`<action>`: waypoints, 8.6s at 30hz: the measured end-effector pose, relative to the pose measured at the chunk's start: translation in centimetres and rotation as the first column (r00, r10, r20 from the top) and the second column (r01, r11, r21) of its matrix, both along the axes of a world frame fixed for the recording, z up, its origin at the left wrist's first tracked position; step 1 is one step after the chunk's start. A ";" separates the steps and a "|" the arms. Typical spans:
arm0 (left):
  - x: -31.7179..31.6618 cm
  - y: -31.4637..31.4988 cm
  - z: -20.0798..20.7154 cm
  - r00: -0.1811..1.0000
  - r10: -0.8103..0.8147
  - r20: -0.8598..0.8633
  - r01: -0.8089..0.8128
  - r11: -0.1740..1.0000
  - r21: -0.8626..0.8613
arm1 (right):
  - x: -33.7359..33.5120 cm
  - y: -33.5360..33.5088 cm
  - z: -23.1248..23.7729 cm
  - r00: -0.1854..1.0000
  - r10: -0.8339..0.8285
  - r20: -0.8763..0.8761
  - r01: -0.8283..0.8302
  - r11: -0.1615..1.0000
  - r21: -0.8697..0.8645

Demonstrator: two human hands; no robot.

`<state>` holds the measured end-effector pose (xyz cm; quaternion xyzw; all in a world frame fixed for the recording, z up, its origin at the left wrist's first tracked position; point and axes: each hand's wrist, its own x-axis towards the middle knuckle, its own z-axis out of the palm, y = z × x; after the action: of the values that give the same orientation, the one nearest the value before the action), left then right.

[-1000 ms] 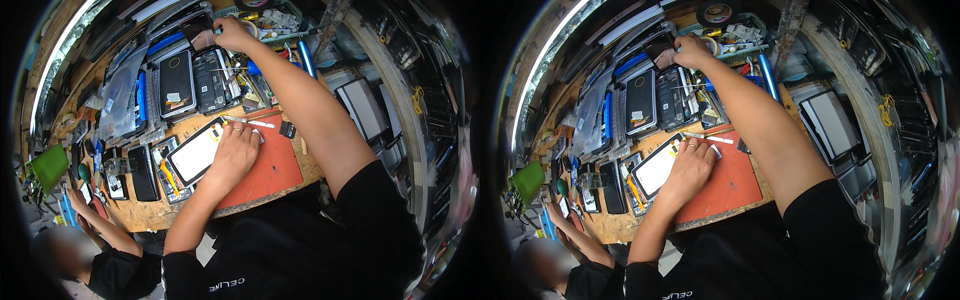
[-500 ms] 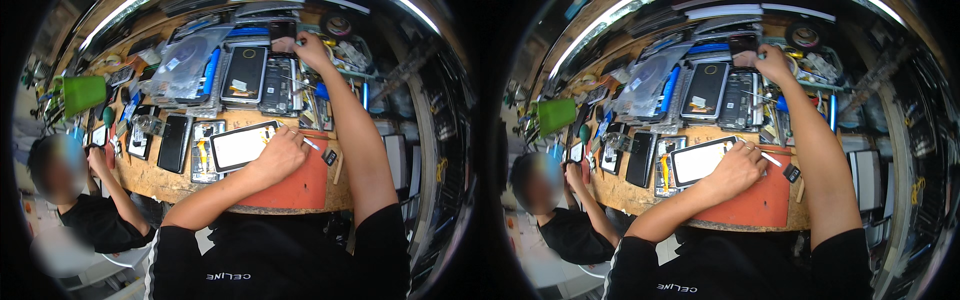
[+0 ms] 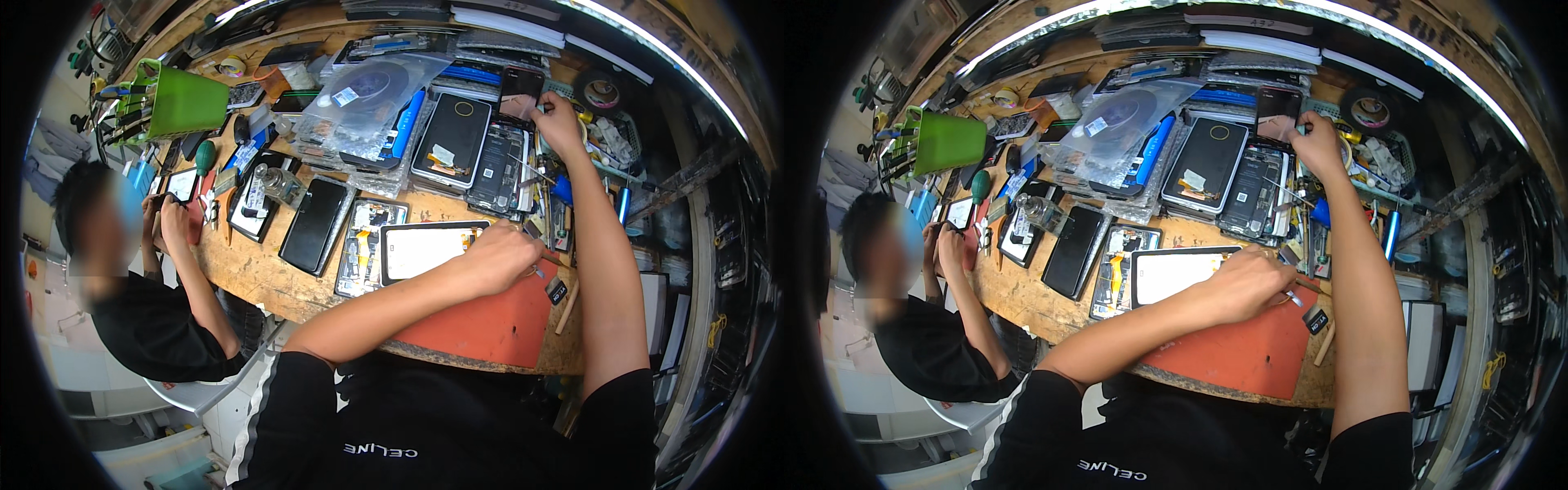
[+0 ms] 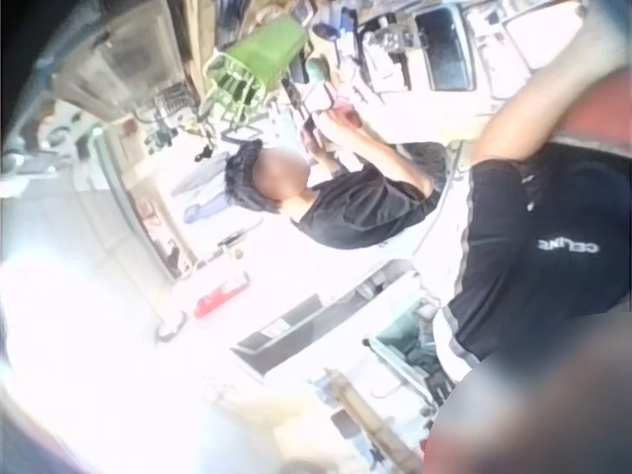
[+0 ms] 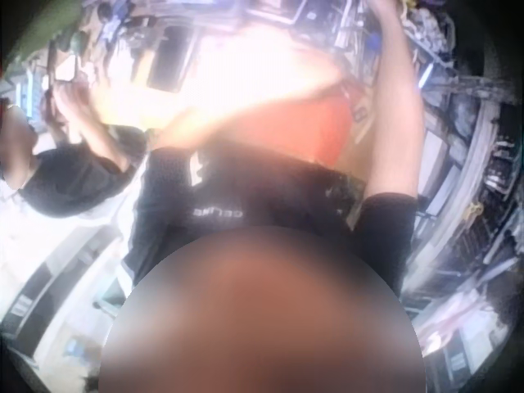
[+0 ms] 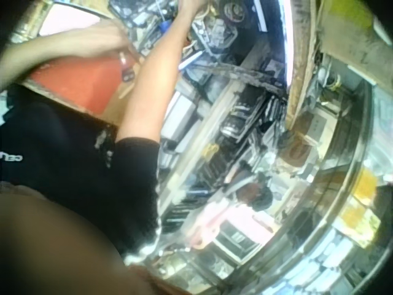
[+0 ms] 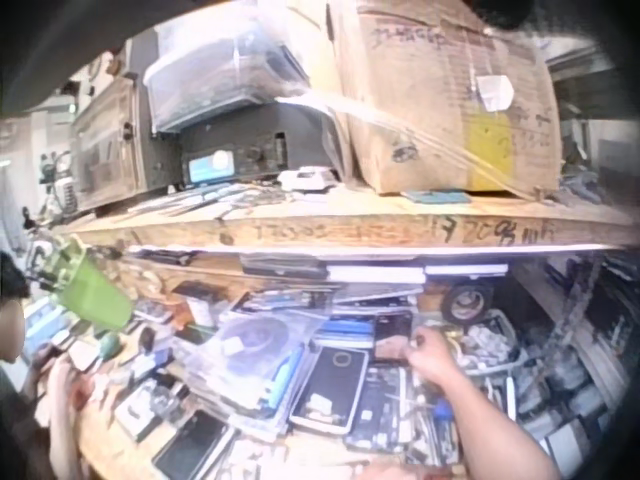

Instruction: The person unwraps a bubble-wrapped smartphone and inspects its back and screen. They then handle several other smartphones and disassembled phone parts on a cluttered workbench, moving items aside and examining components.

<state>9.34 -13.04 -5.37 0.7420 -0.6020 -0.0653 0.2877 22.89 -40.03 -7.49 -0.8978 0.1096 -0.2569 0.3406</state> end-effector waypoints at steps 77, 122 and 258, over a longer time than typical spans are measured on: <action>19.8 24.7 11.2 0.353 0.919 0.177 -0.876 0.391 -0.284 | -0.1 0.2 0.5 0.995 -0.016 -0.103 0.020 0.999 0.036; 39.7 26.9 12.2 0.655 0.754 -0.039 -0.738 0.628 -0.248 | -1.2 2.1 2.7 0.996 -0.041 -0.076 0.047 0.995 0.091; -8.1 25.0 -9.0 0.279 0.929 -0.241 -0.826 0.104 -0.554 | -0.8 1.4 2.4 0.987 -0.037 -0.158 0.035 0.999 -0.015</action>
<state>1.23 11.94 -14.36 0.8225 -0.0479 0.3705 0.4288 22.08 -38.59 -5.13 -0.9153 0.1509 -0.1913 0.3207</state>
